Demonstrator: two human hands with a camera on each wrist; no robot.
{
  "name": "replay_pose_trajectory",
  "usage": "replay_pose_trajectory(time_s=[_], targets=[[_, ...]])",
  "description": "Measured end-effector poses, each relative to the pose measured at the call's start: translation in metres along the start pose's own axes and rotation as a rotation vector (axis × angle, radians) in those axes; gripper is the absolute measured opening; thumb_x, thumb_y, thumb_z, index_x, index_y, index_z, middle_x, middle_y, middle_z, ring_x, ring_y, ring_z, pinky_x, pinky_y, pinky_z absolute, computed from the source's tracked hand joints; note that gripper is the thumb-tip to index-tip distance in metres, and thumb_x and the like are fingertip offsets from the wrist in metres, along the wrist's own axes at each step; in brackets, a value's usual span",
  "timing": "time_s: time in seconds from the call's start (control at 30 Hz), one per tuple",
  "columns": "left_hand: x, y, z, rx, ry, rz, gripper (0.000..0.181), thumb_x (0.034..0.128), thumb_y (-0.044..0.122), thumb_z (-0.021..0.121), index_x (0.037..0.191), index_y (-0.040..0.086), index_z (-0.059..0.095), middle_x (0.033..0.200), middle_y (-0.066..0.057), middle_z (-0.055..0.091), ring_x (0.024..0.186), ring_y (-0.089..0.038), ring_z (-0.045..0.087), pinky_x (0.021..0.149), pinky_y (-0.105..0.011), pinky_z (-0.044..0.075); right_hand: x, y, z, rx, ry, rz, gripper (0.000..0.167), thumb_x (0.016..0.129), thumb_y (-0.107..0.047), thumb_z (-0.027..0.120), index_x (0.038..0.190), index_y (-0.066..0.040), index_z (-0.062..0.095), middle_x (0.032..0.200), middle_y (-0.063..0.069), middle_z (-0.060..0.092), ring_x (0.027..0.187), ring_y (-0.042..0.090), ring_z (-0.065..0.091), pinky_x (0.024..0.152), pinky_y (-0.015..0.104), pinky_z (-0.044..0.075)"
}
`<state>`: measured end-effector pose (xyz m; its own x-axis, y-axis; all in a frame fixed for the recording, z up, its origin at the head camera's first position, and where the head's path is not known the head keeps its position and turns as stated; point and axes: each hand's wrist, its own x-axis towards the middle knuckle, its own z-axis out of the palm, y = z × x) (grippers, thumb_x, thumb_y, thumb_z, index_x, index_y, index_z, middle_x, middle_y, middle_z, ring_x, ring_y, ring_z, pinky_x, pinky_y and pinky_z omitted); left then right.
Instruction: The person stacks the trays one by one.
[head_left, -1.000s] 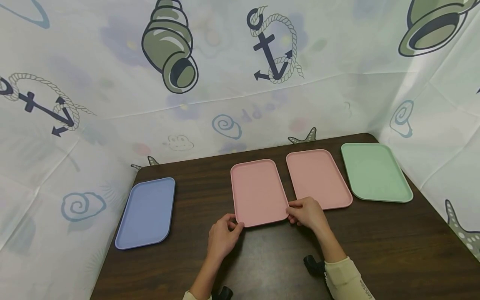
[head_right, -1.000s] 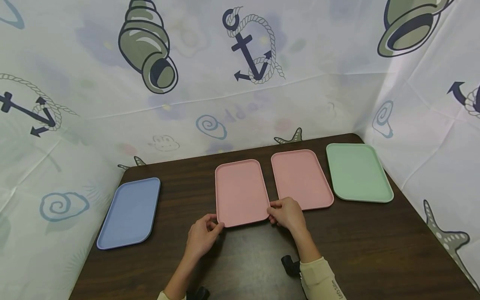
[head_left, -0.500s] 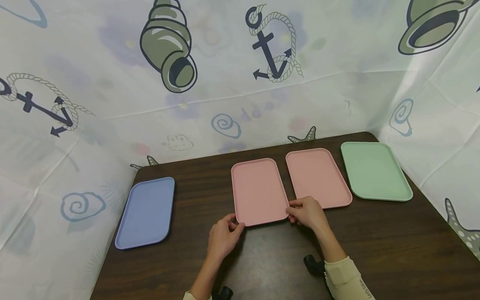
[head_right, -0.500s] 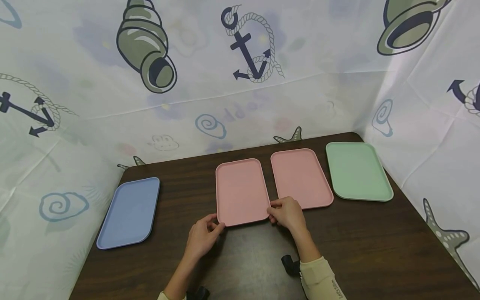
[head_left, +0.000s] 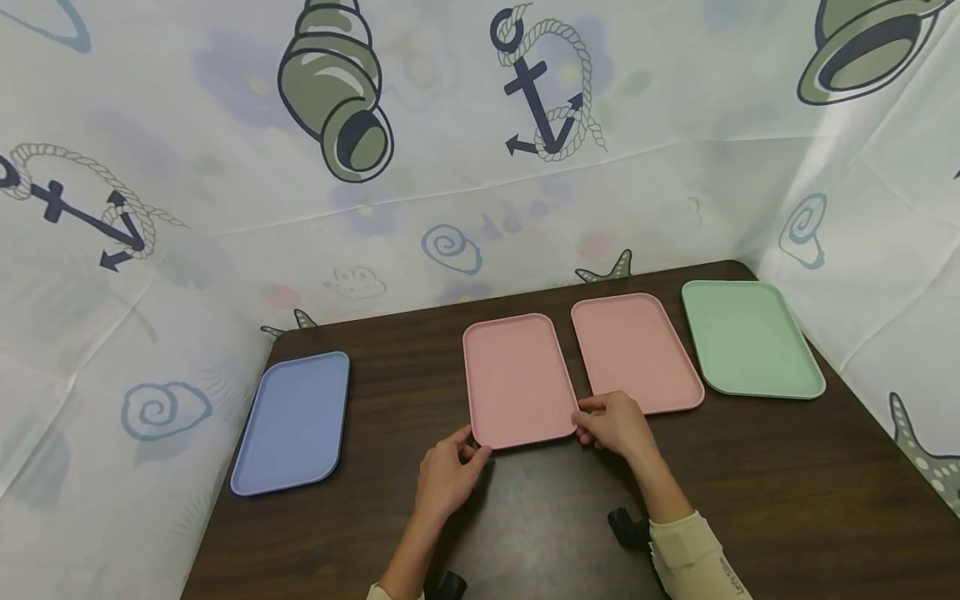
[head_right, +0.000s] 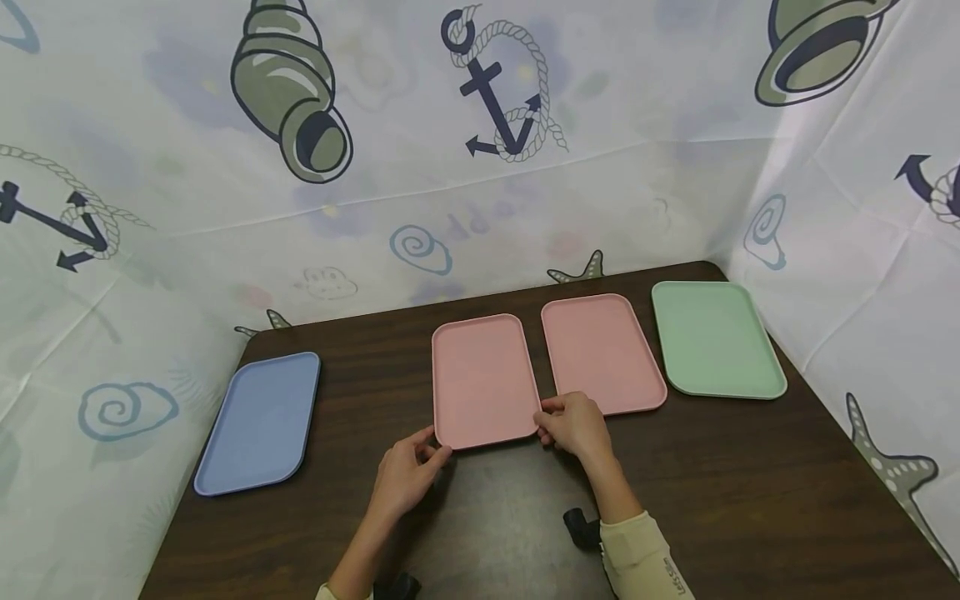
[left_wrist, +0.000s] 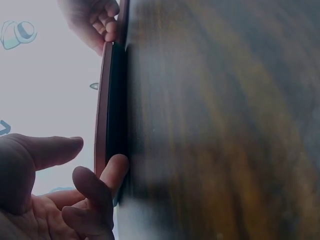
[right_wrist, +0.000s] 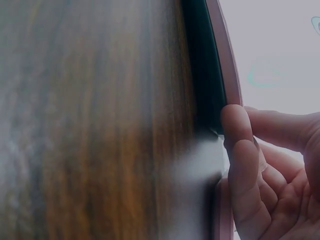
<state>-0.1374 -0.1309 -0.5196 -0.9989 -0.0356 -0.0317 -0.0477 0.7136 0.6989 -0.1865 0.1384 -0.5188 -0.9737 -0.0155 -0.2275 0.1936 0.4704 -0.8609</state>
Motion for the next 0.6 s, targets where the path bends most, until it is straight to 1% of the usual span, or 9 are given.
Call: replay_pose_trajectory(time_s=[0.07, 0.27, 0.47, 0.6], targets=[[0.0000, -0.0002, -0.0004, -0.001, 0.001, 0.014, 0.051, 0.0881, 0.029, 0.072, 0.129, 0.001, 0.063, 0.074, 0.007, 0.067, 0.054, -0.011, 0.047, 0.051, -0.030, 0.037, -0.0002, 0.0001, 0.0000, 0.002, 0.000, -0.003, 0.030, 0.089, -0.011, 0.070, 0.114, 0.005, 0.068, 0.070, 0.004, 0.070, 0.059, 0.016, 0.067, 0.051, 0.030, 0.051], [-0.0013, -0.0015, -0.0007, 0.000, -0.007, 0.013, 0.052, 0.0883, 0.031, 0.072, 0.130, 0.001, 0.062, 0.076, 0.007, 0.067, 0.054, -0.011, 0.045, 0.052, -0.030, 0.037, -0.0013, -0.0001, -0.0001, 0.004, -0.010, -0.003, 0.031, 0.090, -0.013, 0.069, 0.116, 0.006, 0.067, 0.071, 0.004, 0.070, 0.059, 0.016, 0.067, 0.052, 0.031, 0.052], [-0.0046, -0.0016, -0.0005, -0.008, -0.013, -0.012, 0.051, 0.0884, 0.031, 0.071, 0.130, 0.002, 0.063, 0.078, 0.008, 0.068, 0.051, -0.012, 0.043, 0.050, -0.030, 0.036, -0.0033, -0.0013, -0.0029, 0.013, -0.018, 0.003, 0.033, 0.091, -0.015, 0.069, 0.117, 0.005, 0.067, 0.072, 0.005, 0.071, 0.060, 0.017, 0.068, 0.052, 0.031, 0.052], [-0.0068, -0.0007, -0.0006, -0.002, -0.007, -0.026, 0.051, 0.0883, 0.032, 0.071, 0.130, 0.003, 0.063, 0.081, 0.008, 0.070, 0.050, -0.013, 0.041, 0.049, -0.030, 0.035, -0.0056, -0.0014, -0.0089, 0.031, -0.017, -0.008, 0.033, 0.092, -0.017, 0.069, 0.117, 0.005, 0.067, 0.073, 0.006, 0.071, 0.062, 0.019, 0.068, 0.051, 0.031, 0.052]])
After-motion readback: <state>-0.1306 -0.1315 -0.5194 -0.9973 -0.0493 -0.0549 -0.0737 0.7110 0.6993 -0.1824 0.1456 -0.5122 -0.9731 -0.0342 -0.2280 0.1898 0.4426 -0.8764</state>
